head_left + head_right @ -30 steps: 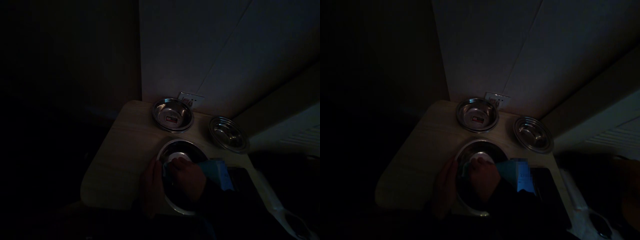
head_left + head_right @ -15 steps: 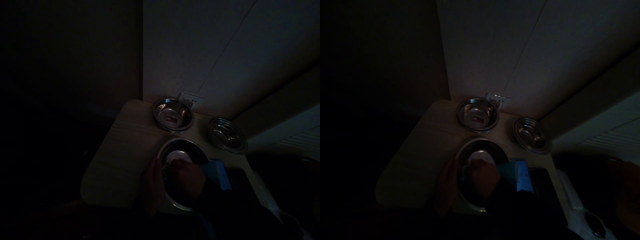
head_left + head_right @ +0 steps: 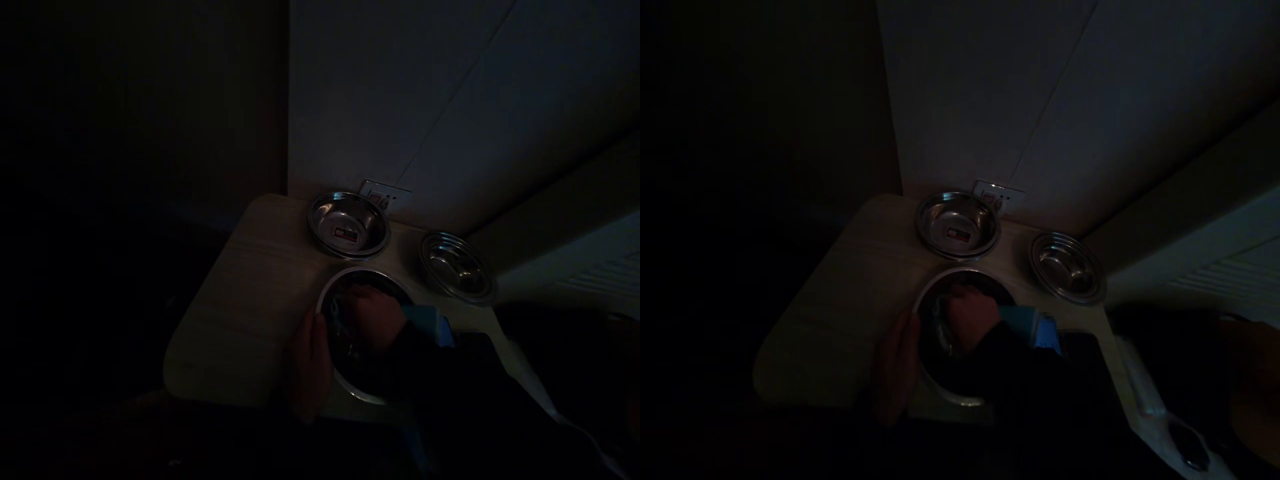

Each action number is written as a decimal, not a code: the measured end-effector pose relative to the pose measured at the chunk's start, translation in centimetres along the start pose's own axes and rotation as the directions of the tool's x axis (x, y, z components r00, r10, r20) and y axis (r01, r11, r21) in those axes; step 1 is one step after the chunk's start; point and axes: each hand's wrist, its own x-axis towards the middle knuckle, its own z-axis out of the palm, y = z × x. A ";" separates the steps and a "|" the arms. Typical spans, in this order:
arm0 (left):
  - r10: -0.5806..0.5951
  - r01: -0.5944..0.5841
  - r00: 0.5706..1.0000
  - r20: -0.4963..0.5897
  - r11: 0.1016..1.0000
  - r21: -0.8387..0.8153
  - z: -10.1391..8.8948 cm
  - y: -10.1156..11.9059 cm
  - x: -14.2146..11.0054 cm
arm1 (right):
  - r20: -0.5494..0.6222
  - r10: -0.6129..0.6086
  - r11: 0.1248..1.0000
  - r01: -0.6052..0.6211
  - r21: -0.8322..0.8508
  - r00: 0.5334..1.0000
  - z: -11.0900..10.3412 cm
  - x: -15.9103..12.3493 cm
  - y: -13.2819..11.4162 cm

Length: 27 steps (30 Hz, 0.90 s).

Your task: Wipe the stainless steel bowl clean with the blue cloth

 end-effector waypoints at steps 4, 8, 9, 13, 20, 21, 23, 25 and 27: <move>-0.033 0.033 0.999 -0.029 0.999 0.013 0.1 0.1 -0.2 | 0.102 -0.059 0.998 0.056 0.034 0.993 0.2 -0.3 -0.2; -0.027 0.027 0.999 -0.029 1.000 0.005 0.2 -0.1 -0.3 | 0.106 -0.076 0.997 0.072 0.040 0.991 0.3 -0.3 0.1; -0.005 0.005 1.000 -0.025 1.000 -0.004 0.2 -0.1 -0.3 | 0.070 -0.051 0.998 0.049 0.025 0.996 0.2 -0.1 0.3; 0.025 -0.025 1.000 -0.011 1.000 -0.012 0.3 -0.2 -0.2 | 0.031 -0.022 1.000 0.022 0.001 0.999 -0.1 0.1 0.3; -0.040 0.040 0.999 0.017 0.999 -0.004 0.2 -0.1 -0.3 | 0.098 -0.113 0.994 0.110 0.028 0.989 0.0 -0.4 0.1; -0.028 0.028 1.000 0.013 1.000 -0.008 0.2 -0.2 -0.3 | 0.075 -0.069 0.998 0.068 0.017 0.995 0.0 0.0 0.4; -0.008 0.008 1.000 -0.003 1.000 -0.005 0.3 -0.4 -0.2 | 0.024 0.018 1.000 -0.018 -0.011 1.000 0.0 0.8 0.8; 0.008 -0.008 1.000 -0.005 1.000 0.003 0.4 -0.6 -0.1 | 0.012 0.036 0.999 -0.036 -0.024 0.999 0.0 0.9 0.7; 0.015 -0.015 1.000 -0.009 1.000 0.005 0.5 -0.6 -0.1 | 0.054 -0.032 0.999 0.032 -0.012 0.998 0.0 0.4 0.3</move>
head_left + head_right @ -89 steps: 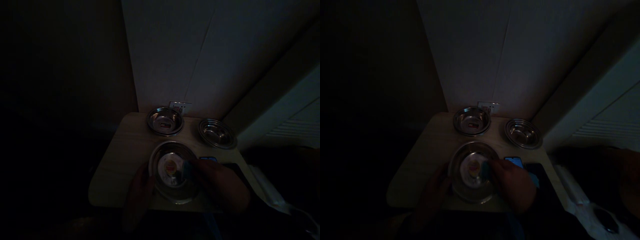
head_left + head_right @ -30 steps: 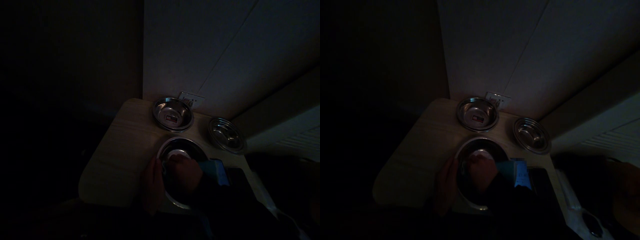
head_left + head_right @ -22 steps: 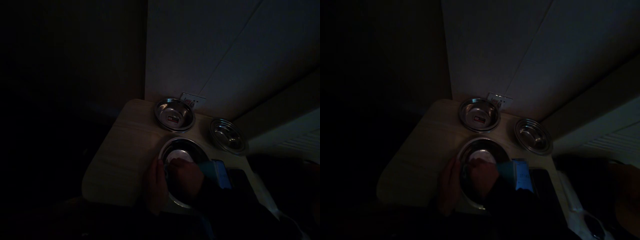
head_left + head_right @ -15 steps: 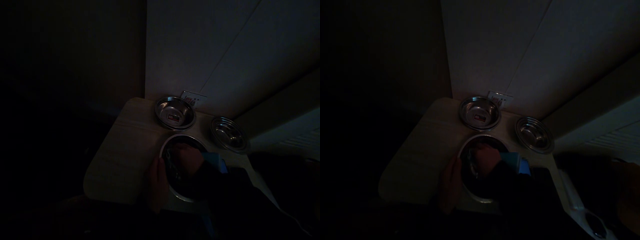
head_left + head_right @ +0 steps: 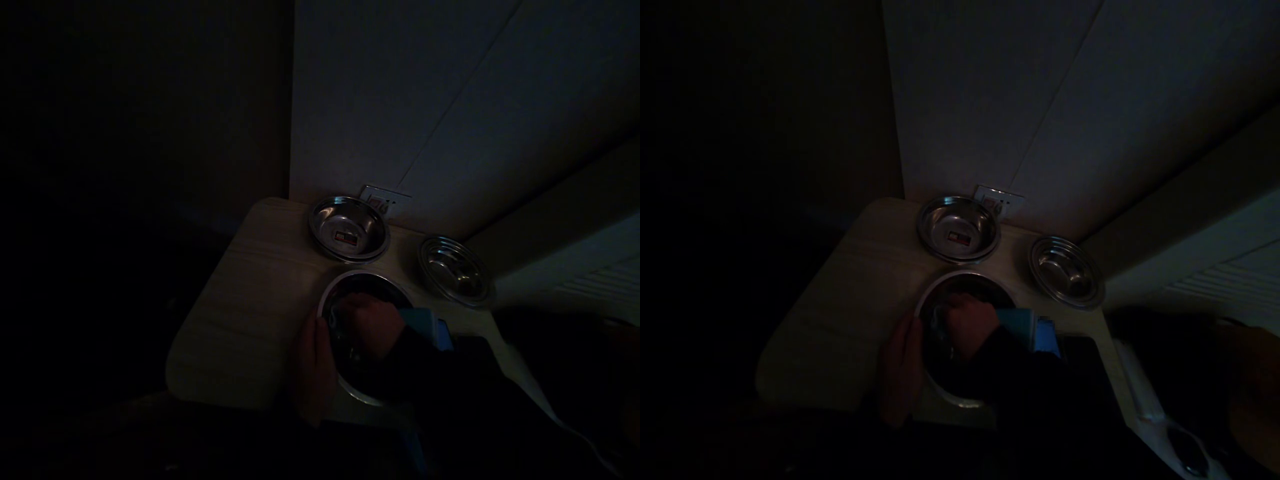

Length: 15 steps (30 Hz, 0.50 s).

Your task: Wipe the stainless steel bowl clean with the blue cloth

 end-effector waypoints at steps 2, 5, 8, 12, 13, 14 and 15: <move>-0.006 0.006 1.000 -0.004 1.000 -0.003 0.0 0.0 0.0 | 0.052 -0.085 0.996 0.084 0.027 0.995 0.0 -0.6 -0.5; -0.008 0.008 1.000 0.002 1.000 0.005 -0.1 0.0 0.0 | 0.044 -0.090 0.995 0.088 0.050 0.995 0.0 -0.5 -0.3; 0.048 -0.048 0.999 0.005 0.999 0.005 -0.2 -0.1 0.0 | -0.011 0.022 1.000 -0.022 0.015 1.000 0.0 0.5 0.4; 0.057 -0.057 0.998 -0.022 0.998 0.019 0.0 -0.1 0.0 | 0.005 0.004 1.000 -0.004 -0.002 1.000 -0.1 0.2 0.0; 0.054 -0.054 0.998 -0.029 0.998 0.022 0.0 0.0 0.0 | 0.027 -0.033 0.999 0.033 0.004 0.999 -0.1 -0.1 -0.2; 0.052 -0.051 0.998 -0.030 0.998 0.025 0.0 0.0 0.0 | 0.053 -0.069 0.998 0.068 0.012 0.996 -0.2 -0.5 -0.4; 0.047 -0.046 0.998 -0.029 0.999 0.025 -0.1 0.0 -0.1 | 0.072 -0.088 0.996 0.087 0.020 0.993 -0.3 -0.7 -0.5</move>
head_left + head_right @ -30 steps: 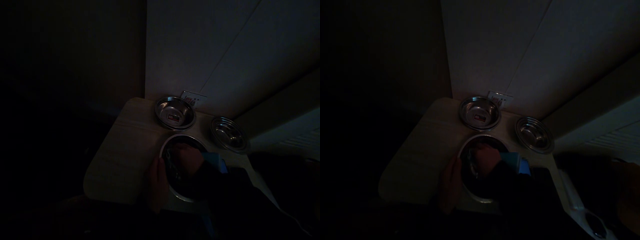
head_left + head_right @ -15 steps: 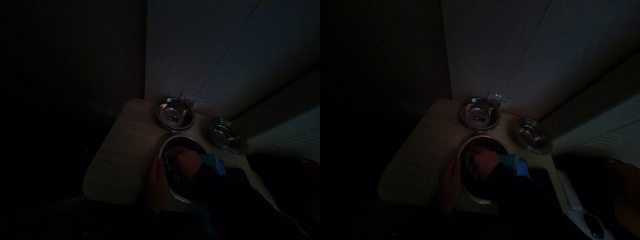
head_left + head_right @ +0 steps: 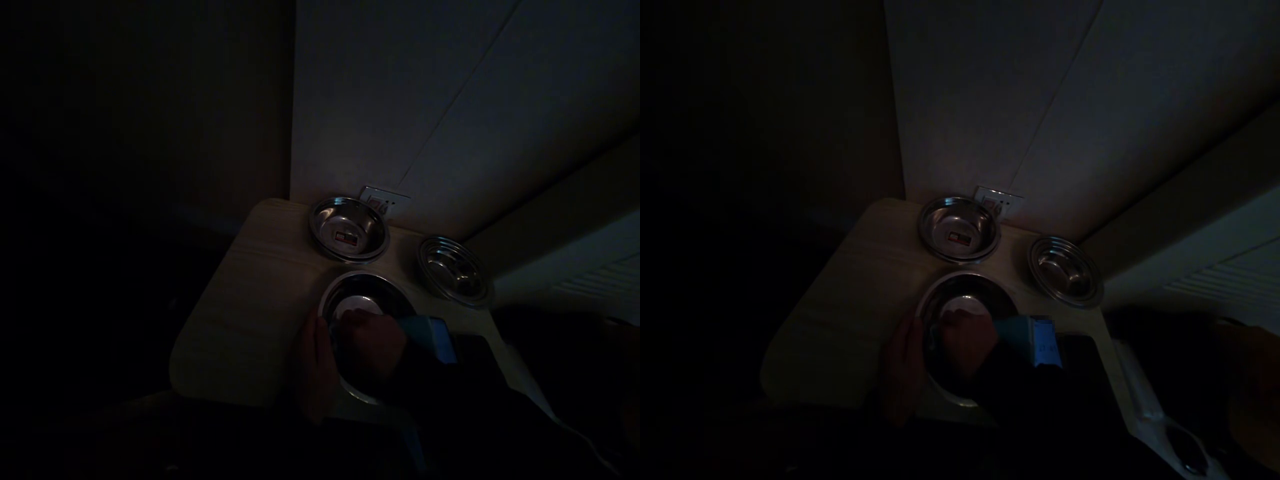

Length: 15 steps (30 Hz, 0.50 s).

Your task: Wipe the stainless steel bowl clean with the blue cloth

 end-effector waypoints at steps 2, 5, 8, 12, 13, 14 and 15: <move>0.002 -0.002 1.000 0.013 1.000 -0.006 -0.1 -0.1 0.0 | 0.003 0.017 1.000 -0.017 0.007 1.000 -0.1 0.1 0.3; 0.043 -0.043 0.999 0.019 0.999 -0.002 -0.1 -0.3 0.0 | -0.060 0.114 0.993 -0.114 -0.003 0.992 -0.2 1.2 1.1; 0.048 -0.048 0.999 0.002 0.999 0.018 0.1 -0.3 0.1 | -0.081 0.150 0.989 -0.151 -0.009 0.985 0.2 1.4 1.1; 0.003 -0.002 0.999 -0.035 1.000 0.030 0.2 -0.2 0.0 | -0.014 0.001 1.000 -0.001 0.007 1.000 0.7 -0.2 -0.4; 0.008 -0.007 1.000 -0.027 1.000 0.026 0.1 -0.1 0.0 | -0.004 -0.020 1.000 0.020 0.013 1.000 0.7 -0.5 -0.5; 0.015 -0.015 1.000 -0.017 1.000 0.024 0.1 -0.1 0.0 | -0.002 -0.019 1.000 0.019 0.019 1.000 0.6 -0.6 -0.5; 0.022 -0.022 1.000 -0.007 0.999 0.024 0.0 -0.1 0.0 | -0.006 -0.004 1.000 0.004 0.022 1.000 0.4 -0.4 -0.4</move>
